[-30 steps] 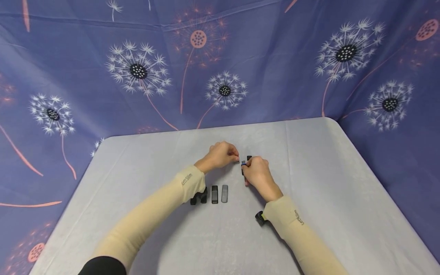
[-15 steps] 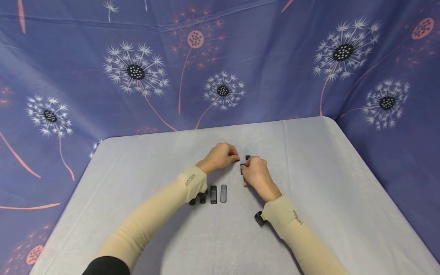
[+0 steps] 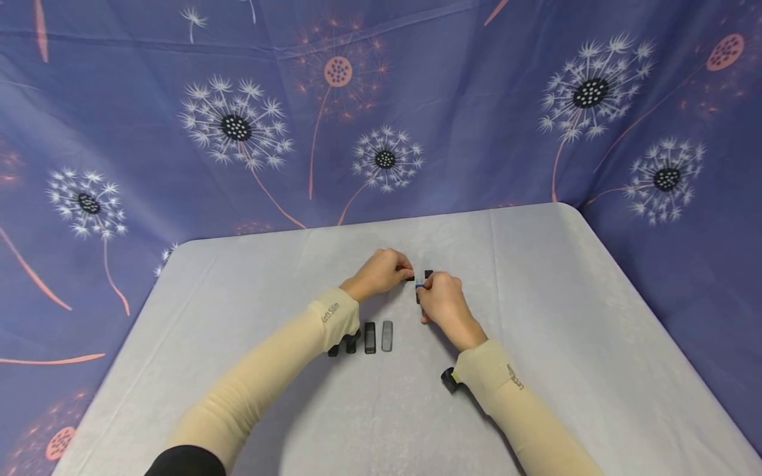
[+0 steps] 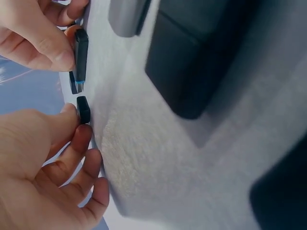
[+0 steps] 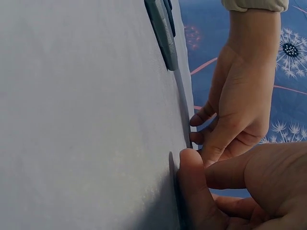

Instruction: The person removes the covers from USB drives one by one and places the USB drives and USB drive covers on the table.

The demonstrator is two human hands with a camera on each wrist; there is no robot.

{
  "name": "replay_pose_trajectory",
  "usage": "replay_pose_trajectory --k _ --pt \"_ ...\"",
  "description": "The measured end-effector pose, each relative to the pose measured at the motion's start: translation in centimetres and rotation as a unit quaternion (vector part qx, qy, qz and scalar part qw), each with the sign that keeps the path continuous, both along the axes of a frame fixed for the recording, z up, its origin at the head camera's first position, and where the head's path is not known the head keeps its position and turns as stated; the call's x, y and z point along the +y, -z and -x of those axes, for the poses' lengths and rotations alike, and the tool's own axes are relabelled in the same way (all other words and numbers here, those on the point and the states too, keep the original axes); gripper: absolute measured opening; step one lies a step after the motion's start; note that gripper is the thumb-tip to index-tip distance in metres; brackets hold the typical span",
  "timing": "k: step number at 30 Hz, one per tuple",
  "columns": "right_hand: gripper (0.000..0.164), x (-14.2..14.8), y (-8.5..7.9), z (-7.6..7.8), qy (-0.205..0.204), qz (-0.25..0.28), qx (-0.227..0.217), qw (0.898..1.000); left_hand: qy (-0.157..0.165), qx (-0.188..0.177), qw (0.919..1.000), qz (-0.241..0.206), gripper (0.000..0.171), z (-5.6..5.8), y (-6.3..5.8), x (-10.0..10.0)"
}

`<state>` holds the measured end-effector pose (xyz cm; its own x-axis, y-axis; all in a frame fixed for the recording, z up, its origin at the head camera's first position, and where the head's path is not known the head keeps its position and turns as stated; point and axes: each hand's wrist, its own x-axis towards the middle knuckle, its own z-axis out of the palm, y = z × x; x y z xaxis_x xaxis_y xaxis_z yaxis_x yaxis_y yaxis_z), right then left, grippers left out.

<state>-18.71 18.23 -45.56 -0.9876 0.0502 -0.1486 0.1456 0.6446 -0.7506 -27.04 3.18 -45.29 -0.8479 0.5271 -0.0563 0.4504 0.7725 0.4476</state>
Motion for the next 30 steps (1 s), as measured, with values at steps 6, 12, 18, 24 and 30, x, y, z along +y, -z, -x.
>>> replay_pose_trajectory --k 6,12,18,24,30 --pt "0.016 -0.17 0.03 -0.05 0.005 0.006 0.0 1.0 0.002 0.006 1.0 0.007 0.017 -0.2 -0.16 0.06" --pt "0.018 -0.39 0.12 0.0 0.01 0.006 -0.006 1.0 0.007 0.009 0.9999 0.011 0.018 -0.38 -0.17 0.03" --pt "0.019 -0.34 0.25 -0.08 0.008 -0.001 -0.001 1.0 -0.002 0.002 0.9999 0.01 0.018 -0.67 -0.28 0.12" --pt "0.023 -0.19 0.15 -0.38 0.005 0.001 0.004 1.0 0.006 0.001 1.0 0.001 0.022 -0.72 -0.44 0.17" --pt "0.028 -0.16 -0.06 -0.62 -0.007 -0.001 0.023 1.0 0.012 -0.009 0.9998 -0.016 0.023 -0.52 -0.44 -0.59"
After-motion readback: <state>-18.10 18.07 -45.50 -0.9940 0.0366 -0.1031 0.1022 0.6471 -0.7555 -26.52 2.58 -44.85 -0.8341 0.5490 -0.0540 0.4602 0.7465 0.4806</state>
